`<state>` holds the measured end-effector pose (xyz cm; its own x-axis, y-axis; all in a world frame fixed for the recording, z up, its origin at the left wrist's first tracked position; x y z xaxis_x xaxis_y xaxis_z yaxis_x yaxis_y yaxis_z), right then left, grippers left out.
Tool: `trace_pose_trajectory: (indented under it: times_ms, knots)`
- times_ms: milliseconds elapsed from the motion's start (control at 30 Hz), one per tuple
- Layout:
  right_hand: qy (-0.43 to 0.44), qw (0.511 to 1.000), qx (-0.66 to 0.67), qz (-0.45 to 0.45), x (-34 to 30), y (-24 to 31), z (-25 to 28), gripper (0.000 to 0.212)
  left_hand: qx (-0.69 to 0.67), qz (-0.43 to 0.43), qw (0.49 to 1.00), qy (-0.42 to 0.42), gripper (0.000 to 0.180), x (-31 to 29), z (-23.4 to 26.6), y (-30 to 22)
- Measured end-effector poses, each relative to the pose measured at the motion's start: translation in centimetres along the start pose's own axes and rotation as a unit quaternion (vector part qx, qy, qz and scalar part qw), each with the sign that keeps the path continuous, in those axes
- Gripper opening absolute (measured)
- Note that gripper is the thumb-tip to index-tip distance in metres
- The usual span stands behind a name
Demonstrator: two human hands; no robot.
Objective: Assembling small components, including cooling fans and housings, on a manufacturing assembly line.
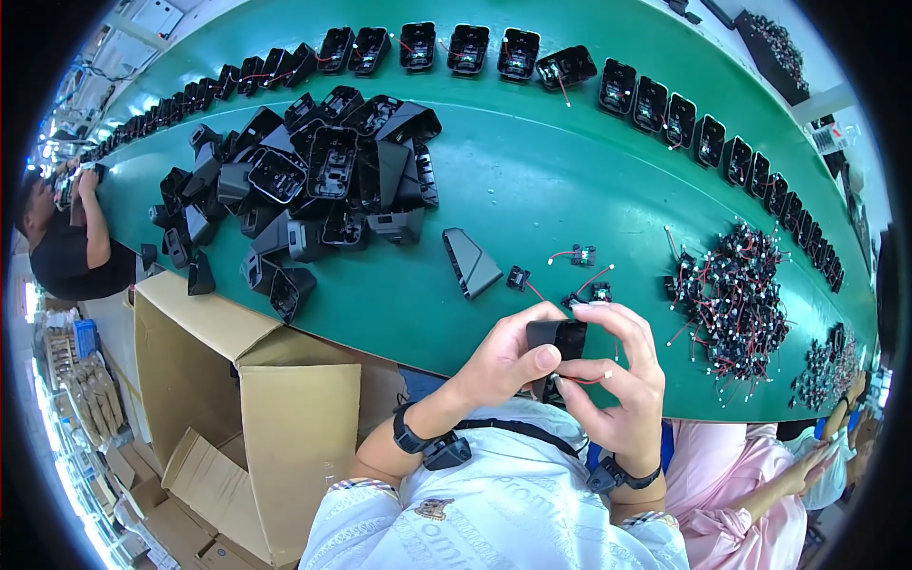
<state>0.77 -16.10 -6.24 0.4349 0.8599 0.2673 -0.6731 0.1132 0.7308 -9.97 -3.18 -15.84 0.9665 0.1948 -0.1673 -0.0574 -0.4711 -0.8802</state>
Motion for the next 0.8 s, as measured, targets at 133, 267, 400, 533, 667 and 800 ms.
trace_pose_trajectory:
  times_ms: [133, 267, 400, 533, 667, 800]
  knots:
    - [-0.014, 0.999, 0.017, -0.027, -0.3, -0.1, -0.3, 0.019, -0.01, 0.001, 1.0, -0.007, 0.081, 0.0, -0.1, -0.4]
    - [-0.038, 0.999, -0.032, 0.0, -0.5, 0.3, -0.1, 0.021, 0.0, 0.002, 1.0, -0.011, 0.08, 0.0, -0.1, -0.6]
    - [-0.053, 0.992, -0.107, 0.041, -0.8, 1.2, 0.0, 0.021, -0.031, -0.034, 0.999, -0.003, 0.07, 0.4, -0.4, 0.1]
    - [-0.046, 0.99, -0.128, 0.048, -0.5, 1.3, 0.3, 0.021, -0.053, -0.058, 0.997, -0.001, 0.059, 0.5, -0.6, -0.1]
    - [-0.029, 0.99, -0.128, 0.059, -0.2, 1.4, 0.5, 0.021, -0.064, -0.066, 0.996, 0.003, 0.057, 0.7, -0.7, -0.5]
    - [-0.009, 0.984, -0.176, 0.04, 0.3, 2.5, 1.1, 0.018, -0.038, -0.062, 0.997, -0.004, 0.056, 0.7, -1.0, -0.5]
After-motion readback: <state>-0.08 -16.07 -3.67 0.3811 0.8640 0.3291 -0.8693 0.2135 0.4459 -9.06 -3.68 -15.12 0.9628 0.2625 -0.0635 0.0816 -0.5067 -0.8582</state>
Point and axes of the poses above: each hand's wrist, its own x-axis towards the middle knuckle, its own z-axis out of the back of the hand, y = z × x, the point moved 2 cm from there along x, towards the middle knuckle, and after that the axes turned 1 degree about y, right-handed, at the moved point
